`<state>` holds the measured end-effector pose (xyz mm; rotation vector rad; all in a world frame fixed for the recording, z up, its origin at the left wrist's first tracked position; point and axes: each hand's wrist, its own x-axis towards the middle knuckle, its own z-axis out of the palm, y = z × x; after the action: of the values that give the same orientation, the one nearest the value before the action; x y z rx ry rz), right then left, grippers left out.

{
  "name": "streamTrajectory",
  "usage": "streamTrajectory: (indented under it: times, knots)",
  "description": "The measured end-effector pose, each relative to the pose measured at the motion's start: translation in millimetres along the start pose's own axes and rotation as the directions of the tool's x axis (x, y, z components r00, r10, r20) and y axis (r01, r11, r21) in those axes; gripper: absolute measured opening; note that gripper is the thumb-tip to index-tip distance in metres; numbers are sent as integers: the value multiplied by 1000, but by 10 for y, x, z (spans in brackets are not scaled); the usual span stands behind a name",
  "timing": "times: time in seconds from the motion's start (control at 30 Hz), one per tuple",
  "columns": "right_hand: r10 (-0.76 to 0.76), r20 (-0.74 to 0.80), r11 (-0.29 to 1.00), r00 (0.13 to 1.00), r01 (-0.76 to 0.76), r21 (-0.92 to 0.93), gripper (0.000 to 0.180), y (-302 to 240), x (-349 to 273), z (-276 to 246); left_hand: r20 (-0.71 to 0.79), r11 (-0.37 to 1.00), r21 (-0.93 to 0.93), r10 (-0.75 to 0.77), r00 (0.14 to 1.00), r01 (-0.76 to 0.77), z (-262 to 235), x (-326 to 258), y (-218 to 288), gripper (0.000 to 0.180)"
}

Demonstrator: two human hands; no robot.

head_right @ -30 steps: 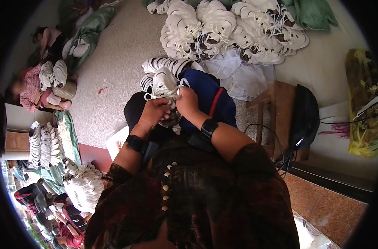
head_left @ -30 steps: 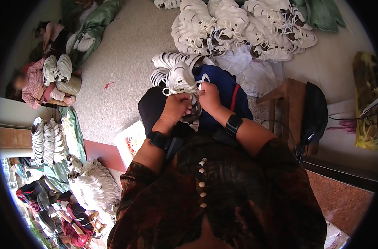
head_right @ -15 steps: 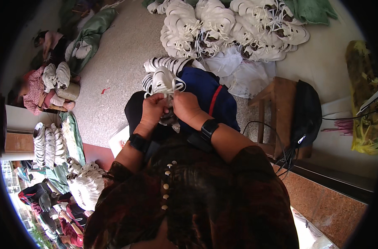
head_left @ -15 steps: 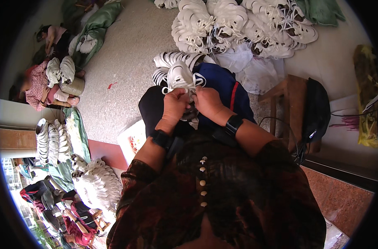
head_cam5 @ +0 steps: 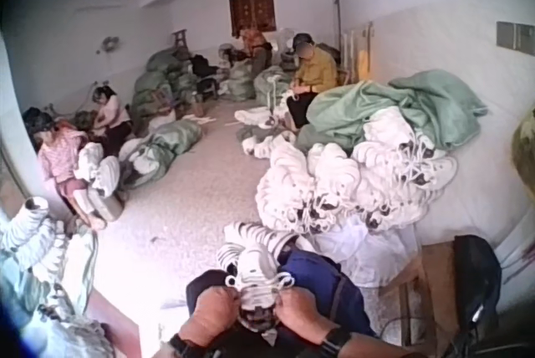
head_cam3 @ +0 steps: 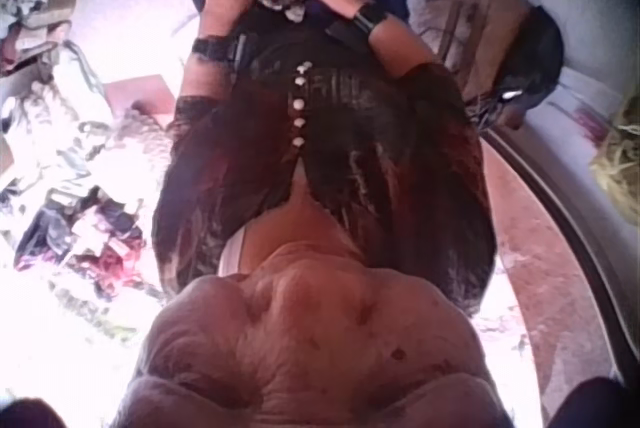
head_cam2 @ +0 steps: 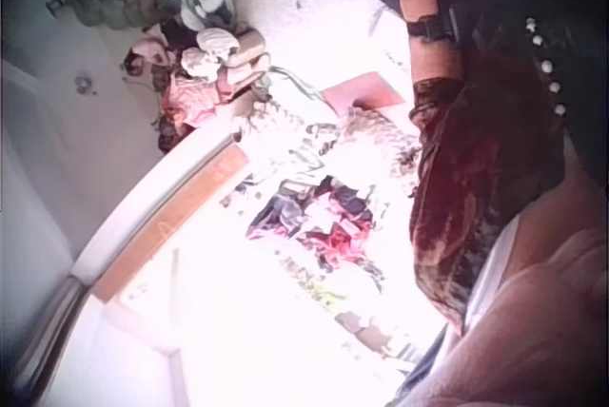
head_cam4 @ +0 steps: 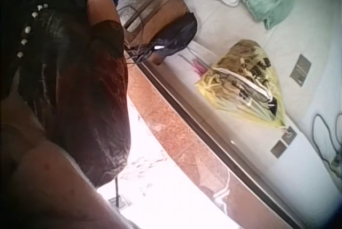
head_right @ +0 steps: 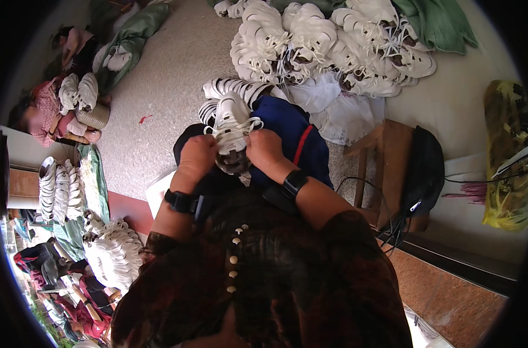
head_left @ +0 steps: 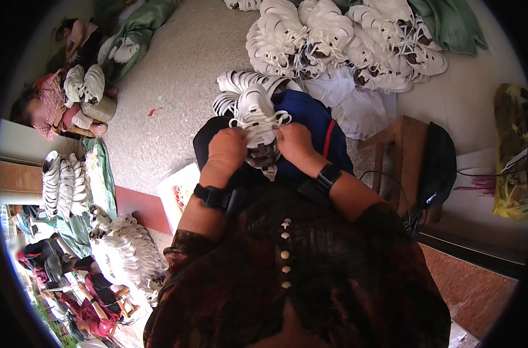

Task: The recorder is threading laces into white sneakers.

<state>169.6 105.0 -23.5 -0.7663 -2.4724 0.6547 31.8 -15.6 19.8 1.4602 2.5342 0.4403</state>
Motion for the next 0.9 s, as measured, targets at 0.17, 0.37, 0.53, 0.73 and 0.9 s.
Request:
streamTrajectory:
  times: [0.17, 0.37, 0.53, 0.73, 0.9]
  knots:
    - [-30, -37, 999, 999, 29, -45, 21, -127, 30, -53, 81, 726, -637, -273, 959, 260, -146, -252, -532, 6]
    - [-282, -61, 888, 958, 284, 362, 16, -461, 290, -31, -39, -23, -998, -581, 813, -65, -51, -225, -592, 5]
    - [57, 611, 826, 790, -381, 416, 8, -503, 339, 217, 6, 79, -996, -447, 895, 46, 75, -172, -413, 5]
    - [104, 608, 632, 787, -524, 571, 8, -494, 277, 259, -11, 211, -975, -374, 927, 74, 303, 19, -437, 6]
    - [124, 630, 616, 767, -557, 557, 10, -507, 299, 216, -114, 552, -830, -316, 942, 85, 274, 62, -439, 3]
